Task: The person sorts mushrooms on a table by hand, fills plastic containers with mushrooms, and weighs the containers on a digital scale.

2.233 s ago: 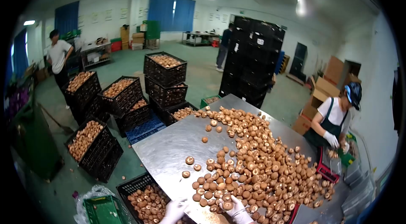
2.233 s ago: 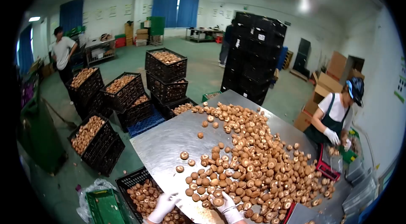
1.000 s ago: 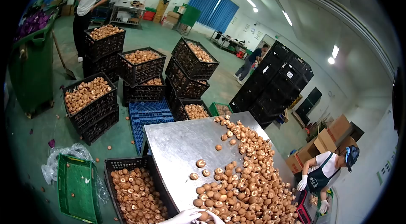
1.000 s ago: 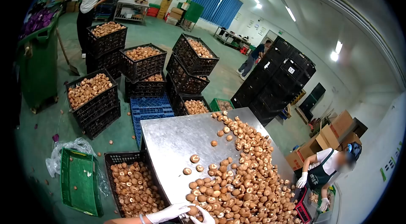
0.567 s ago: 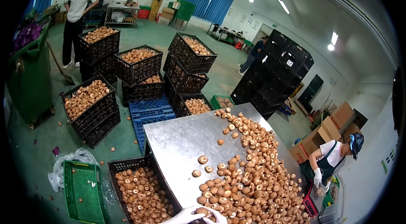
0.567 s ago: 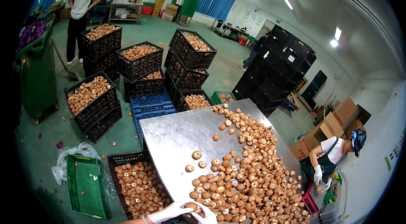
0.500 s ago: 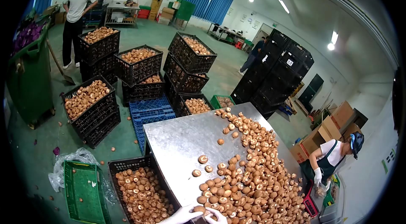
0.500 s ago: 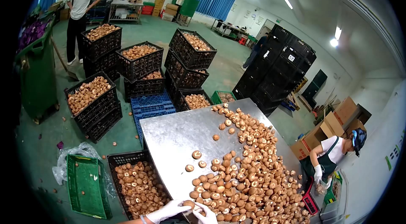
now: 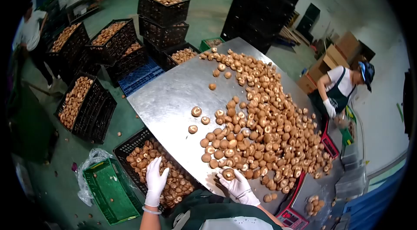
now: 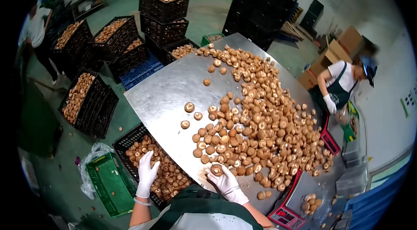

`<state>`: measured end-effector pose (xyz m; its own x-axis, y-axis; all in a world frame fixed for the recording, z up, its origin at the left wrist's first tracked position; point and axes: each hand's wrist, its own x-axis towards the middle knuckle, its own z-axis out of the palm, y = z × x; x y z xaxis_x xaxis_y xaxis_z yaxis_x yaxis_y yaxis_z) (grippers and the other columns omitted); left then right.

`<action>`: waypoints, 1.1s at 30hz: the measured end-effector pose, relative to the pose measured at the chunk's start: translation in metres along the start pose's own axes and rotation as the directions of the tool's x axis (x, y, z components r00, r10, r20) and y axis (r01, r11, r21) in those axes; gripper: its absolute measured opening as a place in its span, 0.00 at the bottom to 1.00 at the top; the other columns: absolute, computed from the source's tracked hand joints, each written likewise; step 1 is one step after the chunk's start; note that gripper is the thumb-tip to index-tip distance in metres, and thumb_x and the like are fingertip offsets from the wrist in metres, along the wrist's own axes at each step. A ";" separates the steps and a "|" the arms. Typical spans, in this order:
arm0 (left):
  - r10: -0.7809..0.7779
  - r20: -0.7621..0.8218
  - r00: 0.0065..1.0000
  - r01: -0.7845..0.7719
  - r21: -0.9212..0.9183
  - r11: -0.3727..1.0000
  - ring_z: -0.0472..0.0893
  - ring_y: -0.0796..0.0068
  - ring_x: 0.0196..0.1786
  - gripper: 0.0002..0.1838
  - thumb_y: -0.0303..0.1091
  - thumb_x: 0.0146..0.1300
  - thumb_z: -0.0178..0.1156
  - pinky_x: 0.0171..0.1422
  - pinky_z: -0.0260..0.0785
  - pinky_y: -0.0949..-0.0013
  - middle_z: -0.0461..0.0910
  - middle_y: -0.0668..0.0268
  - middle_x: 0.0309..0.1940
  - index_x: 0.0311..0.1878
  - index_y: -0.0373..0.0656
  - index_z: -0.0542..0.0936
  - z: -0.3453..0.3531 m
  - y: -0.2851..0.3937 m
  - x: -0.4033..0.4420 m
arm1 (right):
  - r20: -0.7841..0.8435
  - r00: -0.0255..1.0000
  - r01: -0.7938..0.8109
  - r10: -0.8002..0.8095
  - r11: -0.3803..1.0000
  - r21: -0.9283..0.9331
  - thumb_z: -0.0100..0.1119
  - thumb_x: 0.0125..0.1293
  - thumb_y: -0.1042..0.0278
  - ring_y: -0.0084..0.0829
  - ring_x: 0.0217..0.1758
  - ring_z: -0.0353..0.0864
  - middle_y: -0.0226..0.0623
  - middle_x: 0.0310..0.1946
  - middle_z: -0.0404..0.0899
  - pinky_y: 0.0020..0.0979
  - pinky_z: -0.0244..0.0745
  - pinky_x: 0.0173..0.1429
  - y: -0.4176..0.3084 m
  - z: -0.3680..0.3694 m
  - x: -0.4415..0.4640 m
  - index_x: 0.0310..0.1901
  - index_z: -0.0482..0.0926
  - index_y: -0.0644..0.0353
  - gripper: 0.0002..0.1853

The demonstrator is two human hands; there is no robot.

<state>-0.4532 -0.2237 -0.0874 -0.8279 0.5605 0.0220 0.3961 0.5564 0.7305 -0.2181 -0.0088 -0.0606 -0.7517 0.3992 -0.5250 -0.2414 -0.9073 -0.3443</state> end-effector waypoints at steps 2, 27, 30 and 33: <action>0.098 -0.015 0.995 -0.098 -0.027 0.995 0.68 0.51 0.62 0.27 0.36 0.54 0.65 0.68 0.59 0.57 0.72 0.52 0.57 0.57 0.37 0.74 0.016 0.007 0.007 | 0.020 0.999 -0.042 0.043 0.999 -0.031 0.44 0.72 0.62 0.54 0.60 0.72 0.58 0.54 0.72 0.45 0.75 0.60 0.007 -0.003 -0.003 0.56 0.68 0.72 0.21; 0.115 -0.162 0.980 -0.181 -0.488 0.854 0.81 0.70 0.41 0.11 0.24 0.62 0.55 0.45 0.74 0.71 0.77 0.59 0.41 0.49 0.36 0.77 0.145 0.064 0.098 | 0.082 0.990 -0.105 0.115 0.988 -0.114 0.40 0.74 0.51 0.40 0.49 0.78 0.47 0.49 0.76 0.41 0.75 0.55 0.007 -0.013 0.008 0.53 0.71 0.68 0.24; 0.133 -0.213 0.968 -0.216 -0.440 0.872 0.80 0.69 0.36 0.10 0.25 0.62 0.56 0.41 0.74 0.70 0.77 0.59 0.38 0.46 0.38 0.78 0.148 0.065 0.100 | 0.048 0.993 -0.104 0.112 0.984 -0.144 0.41 0.73 0.50 0.42 0.49 0.77 0.48 0.47 0.76 0.42 0.75 0.54 0.008 -0.013 0.010 0.51 0.72 0.67 0.25; 0.155 -0.271 0.950 -0.239 -0.314 0.919 0.80 0.66 0.35 0.09 0.27 0.61 0.58 0.40 0.73 0.69 0.77 0.59 0.36 0.45 0.40 0.79 0.155 0.060 0.099 | 0.035 0.989 -0.140 0.145 0.982 -0.130 0.44 0.71 0.48 0.44 0.50 0.77 0.48 0.48 0.76 0.46 0.74 0.55 0.012 -0.025 0.018 0.51 0.73 0.64 0.25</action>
<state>-0.4501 -0.0395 -0.1468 -0.8328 0.4525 0.3188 0.4374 0.1849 0.8801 -0.2187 -0.0092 -0.0937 -0.8001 0.2582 -0.5415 -0.0523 -0.9292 -0.3659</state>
